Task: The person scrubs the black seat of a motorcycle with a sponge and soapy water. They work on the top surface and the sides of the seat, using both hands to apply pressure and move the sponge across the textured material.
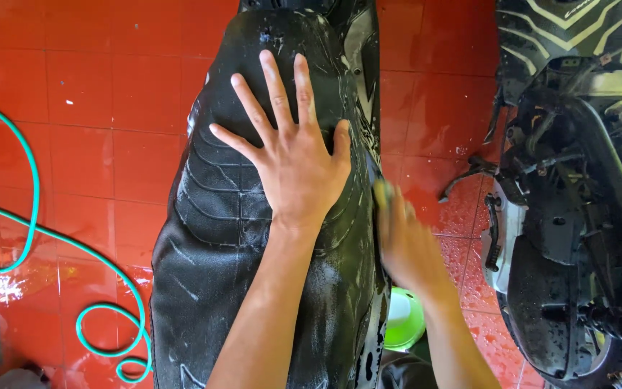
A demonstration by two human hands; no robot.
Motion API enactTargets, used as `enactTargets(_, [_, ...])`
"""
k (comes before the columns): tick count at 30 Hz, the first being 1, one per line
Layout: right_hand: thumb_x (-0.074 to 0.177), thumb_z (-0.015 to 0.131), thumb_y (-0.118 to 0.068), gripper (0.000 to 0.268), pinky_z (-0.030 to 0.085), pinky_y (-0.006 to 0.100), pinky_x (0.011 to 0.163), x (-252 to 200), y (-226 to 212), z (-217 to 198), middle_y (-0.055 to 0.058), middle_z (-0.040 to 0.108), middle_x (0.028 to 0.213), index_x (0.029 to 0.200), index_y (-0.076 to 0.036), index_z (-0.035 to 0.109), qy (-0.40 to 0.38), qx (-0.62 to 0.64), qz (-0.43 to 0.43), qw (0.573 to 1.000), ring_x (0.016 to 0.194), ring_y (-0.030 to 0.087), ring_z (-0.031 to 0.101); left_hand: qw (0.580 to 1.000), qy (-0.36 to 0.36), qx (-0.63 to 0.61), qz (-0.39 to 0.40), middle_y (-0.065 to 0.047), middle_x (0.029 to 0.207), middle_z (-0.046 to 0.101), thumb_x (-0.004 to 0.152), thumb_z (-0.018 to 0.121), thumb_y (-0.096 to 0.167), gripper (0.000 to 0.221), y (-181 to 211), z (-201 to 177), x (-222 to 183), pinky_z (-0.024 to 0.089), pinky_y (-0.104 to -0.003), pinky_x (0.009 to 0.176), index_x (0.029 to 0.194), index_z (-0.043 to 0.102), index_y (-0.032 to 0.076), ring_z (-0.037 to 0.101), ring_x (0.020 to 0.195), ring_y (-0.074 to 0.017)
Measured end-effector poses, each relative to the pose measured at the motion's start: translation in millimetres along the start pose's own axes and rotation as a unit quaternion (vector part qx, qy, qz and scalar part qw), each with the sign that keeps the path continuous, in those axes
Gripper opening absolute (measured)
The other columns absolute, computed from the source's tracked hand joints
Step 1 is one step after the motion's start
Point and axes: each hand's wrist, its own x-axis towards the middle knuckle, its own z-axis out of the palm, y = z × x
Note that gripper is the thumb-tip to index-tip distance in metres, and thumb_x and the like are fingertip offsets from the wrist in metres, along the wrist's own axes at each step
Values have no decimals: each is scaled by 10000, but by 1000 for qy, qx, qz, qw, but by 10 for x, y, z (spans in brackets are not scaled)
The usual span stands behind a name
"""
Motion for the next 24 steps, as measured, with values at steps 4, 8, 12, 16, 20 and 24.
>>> enactTargets(4, [1054, 384, -274, 526, 592, 530, 465, -322, 344, 205, 131, 680, 620, 1486, 0, 260, -41, -5, -46, 998, 486, 357, 732, 1000, -5, 6, -2, -105, 1721, 67, 1023, 622, 692, 934, 5, -9, 12, 121, -822, 1138, 1692, 159, 233, 64, 1568, -446])
enactTargets(8, [1040, 382, -283, 598, 564, 590, 714, 86, 275, 127, 374, 641, 1192, 1589, -174, 172, -61, 91, 25, 994, 738, 490, 770, 1000, -4, -10, 1, -100, 1720, 55, 999, 659, 687, 967, 11, -9, 23, 111, -827, 1138, 1696, 166, 232, 42, 1566, -443])
enactTargets(12, [1036, 308, -496, 649, 191, 391, 1238, 879, 553, 362, 130, 360, 1627, 1542, -93, 362, 21, 273, -72, 959, 1511, 251, 309, 1000, 0, -12, 3, -114, 1717, 65, 1008, 641, 659, 939, 13, -7, 9, 107, -831, 1128, 1692, 175, 216, 47, 1559, -453])
enactTargets(16, [1018, 398, -486, 608, 249, 345, 1221, 1094, 645, 488, 74, 481, 1581, 1513, -138, 461, 58, 343, -59, 936, 1478, 189, 395, 1000, -2, -11, 2, -118, 1716, 56, 1014, 615, 653, 921, 13, -5, 16, 96, -828, 1128, 1692, 170, 216, 41, 1558, -456])
enactTargets(20, [1029, 406, -519, 674, 233, 388, 1244, 452, 496, 489, 121, 436, 1603, 1541, -81, 394, 93, 353, -126, 922, 1500, 238, 372, 1000, -2, 2, 4, -127, 1713, 94, 1010, 656, 674, 943, 14, -22, -18, 114, -828, 1132, 1688, 191, 213, 77, 1555, -463])
enactTargets(24, [1040, 410, -424, 631, 233, 390, 1254, 57, 403, 481, 134, 402, 1622, 1551, -58, 349, 148, 374, -111, 909, 1520, 237, 345, 1000, 17, -2, 0, -118, 1720, 82, 994, 638, 676, 954, 15, -9, 41, 127, -825, 1132, 1688, 172, 216, 71, 1562, -457])
